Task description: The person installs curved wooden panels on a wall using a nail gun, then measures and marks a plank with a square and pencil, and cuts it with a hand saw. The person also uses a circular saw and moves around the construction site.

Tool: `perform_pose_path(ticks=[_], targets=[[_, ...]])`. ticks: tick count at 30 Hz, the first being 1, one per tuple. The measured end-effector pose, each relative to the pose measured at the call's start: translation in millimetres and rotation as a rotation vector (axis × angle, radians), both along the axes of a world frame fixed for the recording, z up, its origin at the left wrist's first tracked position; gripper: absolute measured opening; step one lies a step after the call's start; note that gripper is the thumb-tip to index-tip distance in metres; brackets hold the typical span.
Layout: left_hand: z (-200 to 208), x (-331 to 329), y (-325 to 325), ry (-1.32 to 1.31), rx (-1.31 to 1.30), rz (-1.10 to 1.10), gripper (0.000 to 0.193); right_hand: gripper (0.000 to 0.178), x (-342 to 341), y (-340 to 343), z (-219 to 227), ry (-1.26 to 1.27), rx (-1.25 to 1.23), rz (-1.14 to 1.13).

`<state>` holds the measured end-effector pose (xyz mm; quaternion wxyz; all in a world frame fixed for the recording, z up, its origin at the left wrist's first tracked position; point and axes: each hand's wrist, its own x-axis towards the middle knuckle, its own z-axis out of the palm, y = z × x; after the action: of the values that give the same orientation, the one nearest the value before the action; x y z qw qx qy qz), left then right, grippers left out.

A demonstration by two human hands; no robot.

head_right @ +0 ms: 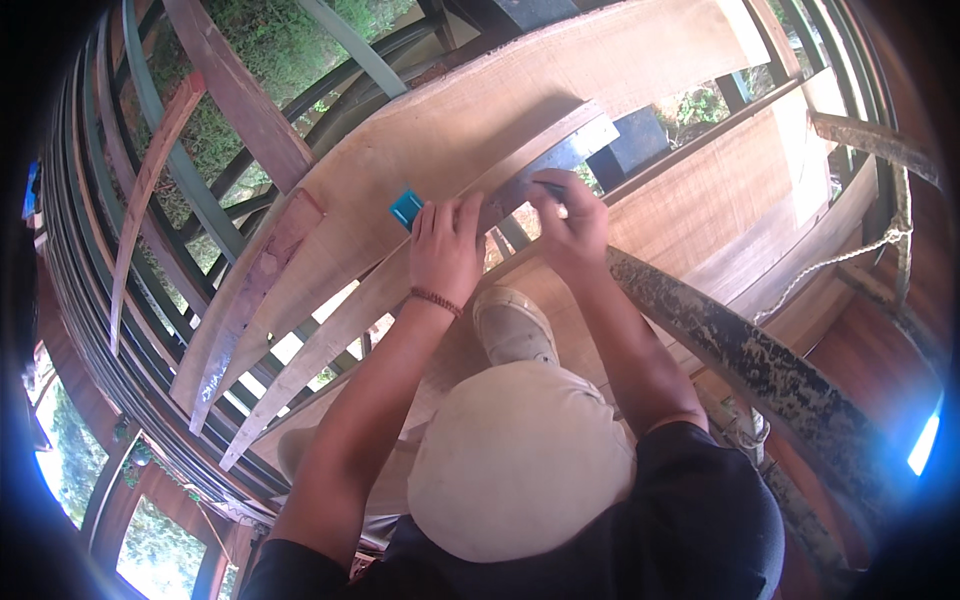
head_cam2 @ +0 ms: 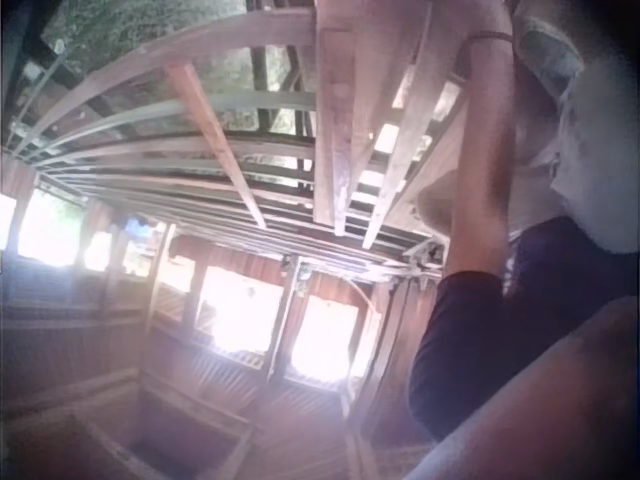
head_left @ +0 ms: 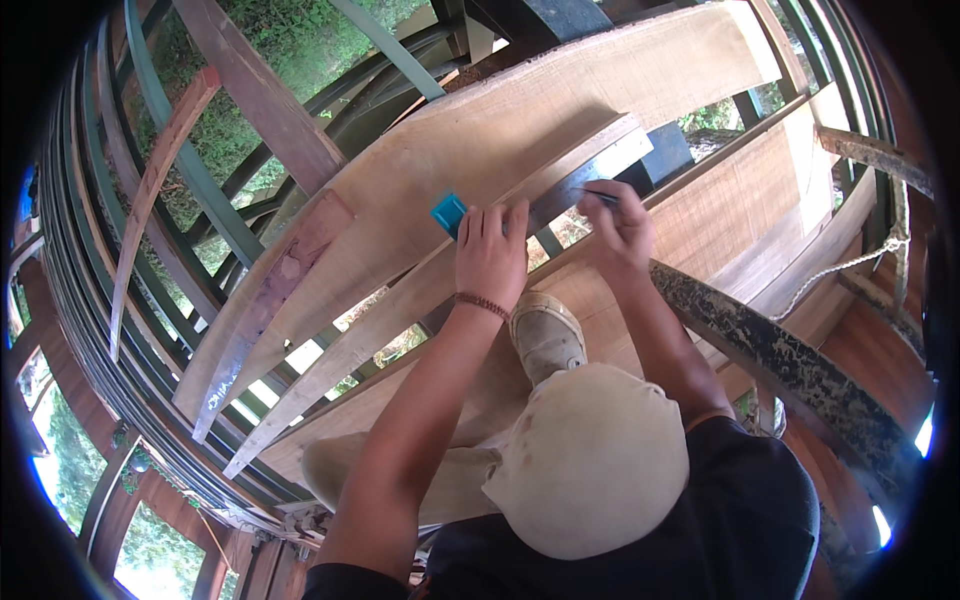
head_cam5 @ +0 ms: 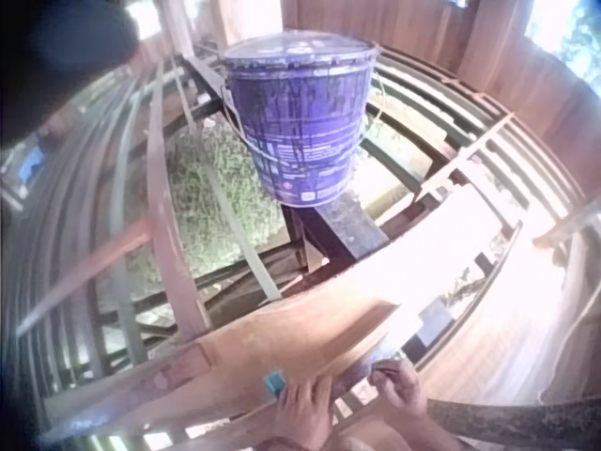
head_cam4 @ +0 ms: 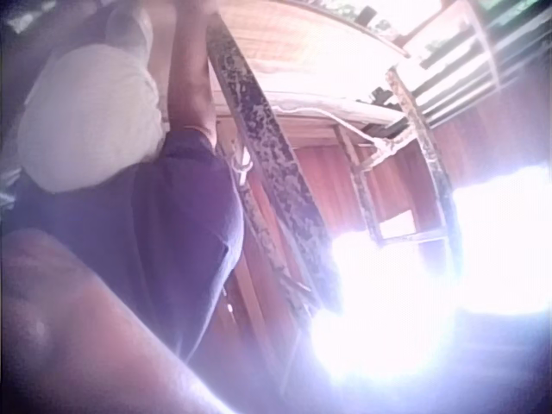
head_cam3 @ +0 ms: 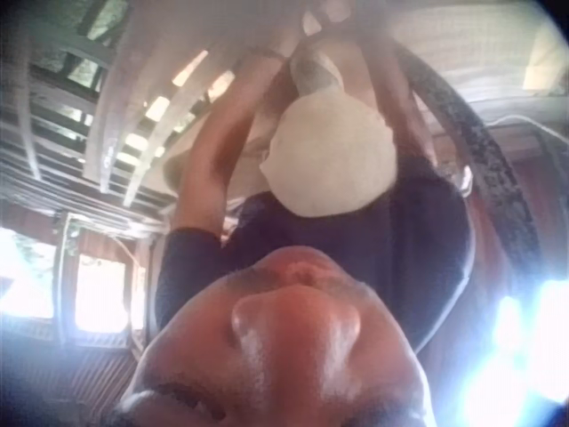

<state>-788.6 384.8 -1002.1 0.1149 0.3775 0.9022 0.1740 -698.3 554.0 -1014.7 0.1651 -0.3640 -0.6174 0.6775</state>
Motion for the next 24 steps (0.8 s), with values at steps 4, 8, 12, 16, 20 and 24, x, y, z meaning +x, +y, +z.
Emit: perform_pose_path(ticks=[4,8,12,16,20,24], targets=[[17.9,-12.3,16.4,-0.171,-0.112,0.110,0.049,0.025,56.7,-21.6,-1.9,-0.096,-0.110,0.050],[30.0,-23.4,10.8,-0.574,-0.033,0.412,0.045,0.028,59.7,-53.6,9.8,-0.173,-0.340,0.228],[8.2,-18.5,1.4,-0.833,0.325,0.581,0.047,0.027,39.9,-76.0,10.3,-0.156,-0.549,0.252],[30.6,-28.8,-0.4,-0.703,-0.060,0.507,0.072,0.027,43.1,-70.4,-1.6,-0.241,-0.571,0.219],[37.7,-17.2,-19.5,-0.367,-0.015,0.148,0.108,0.026,37.5,-54.3,2.7,-0.294,-0.523,0.228],[29.1,-3.0,-21.0,-0.228,-0.240,-0.034,0.123,0.026,28.6,-55.1,-3.4,-0.274,-0.569,0.191]])
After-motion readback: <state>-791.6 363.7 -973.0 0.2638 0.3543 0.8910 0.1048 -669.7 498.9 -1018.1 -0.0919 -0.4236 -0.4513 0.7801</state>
